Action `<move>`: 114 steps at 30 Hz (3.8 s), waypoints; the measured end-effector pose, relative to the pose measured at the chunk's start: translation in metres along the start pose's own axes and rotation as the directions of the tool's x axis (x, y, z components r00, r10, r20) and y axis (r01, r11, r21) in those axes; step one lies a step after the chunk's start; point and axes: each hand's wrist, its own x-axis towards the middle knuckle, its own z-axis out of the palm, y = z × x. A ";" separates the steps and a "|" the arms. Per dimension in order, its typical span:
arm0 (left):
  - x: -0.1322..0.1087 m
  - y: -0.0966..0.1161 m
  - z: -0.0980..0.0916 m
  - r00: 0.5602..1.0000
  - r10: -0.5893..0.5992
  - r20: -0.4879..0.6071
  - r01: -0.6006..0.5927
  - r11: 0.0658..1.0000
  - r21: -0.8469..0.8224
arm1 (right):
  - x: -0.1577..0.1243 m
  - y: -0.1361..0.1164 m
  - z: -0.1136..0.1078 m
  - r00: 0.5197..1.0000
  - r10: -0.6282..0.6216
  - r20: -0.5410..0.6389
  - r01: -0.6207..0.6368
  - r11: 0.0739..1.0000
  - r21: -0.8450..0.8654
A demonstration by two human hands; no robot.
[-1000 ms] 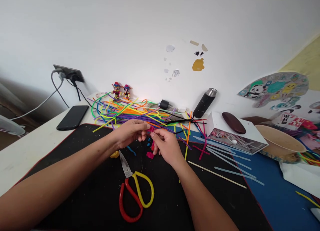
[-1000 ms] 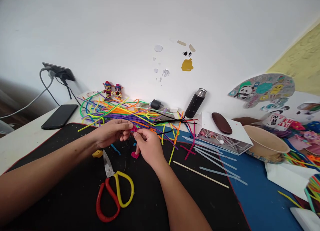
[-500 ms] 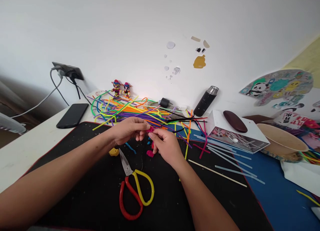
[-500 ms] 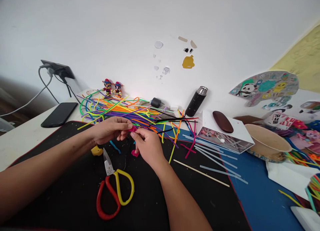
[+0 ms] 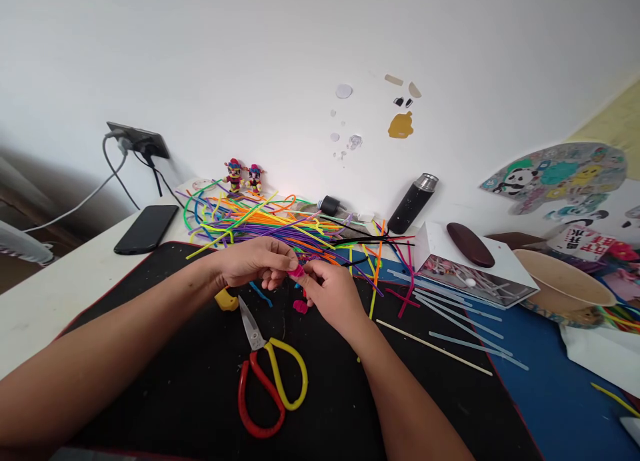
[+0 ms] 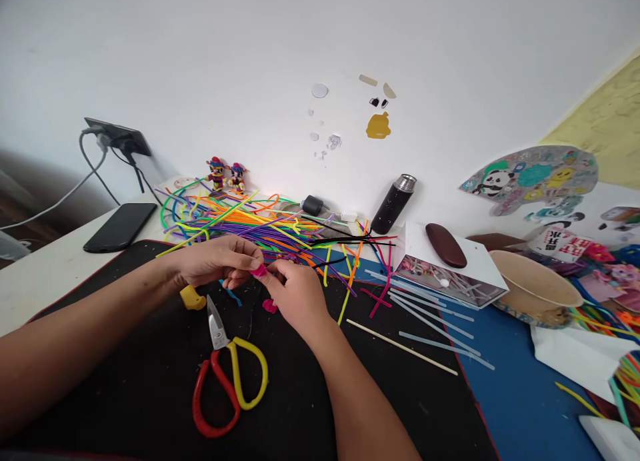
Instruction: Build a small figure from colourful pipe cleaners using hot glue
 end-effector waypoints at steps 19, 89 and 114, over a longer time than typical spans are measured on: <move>-0.009 0.012 0.009 0.991 0.119 -0.054 -0.102 0.963 0.249 | 0.003 -0.007 0.006 0.964 0.171 0.205 -0.253 0.834 0.491; 0.013 -0.014 0.028 0.957 0.142 -0.253 -0.209 0.943 -0.261 | 0.007 -0.006 0.007 0.980 0.177 -0.093 -0.054 0.682 0.729; 0.012 -0.013 0.034 0.971 0.012 -0.238 -0.122 0.884 -0.452 | 0.002 -0.011 0.009 0.970 0.078 -0.232 0.069 0.821 0.566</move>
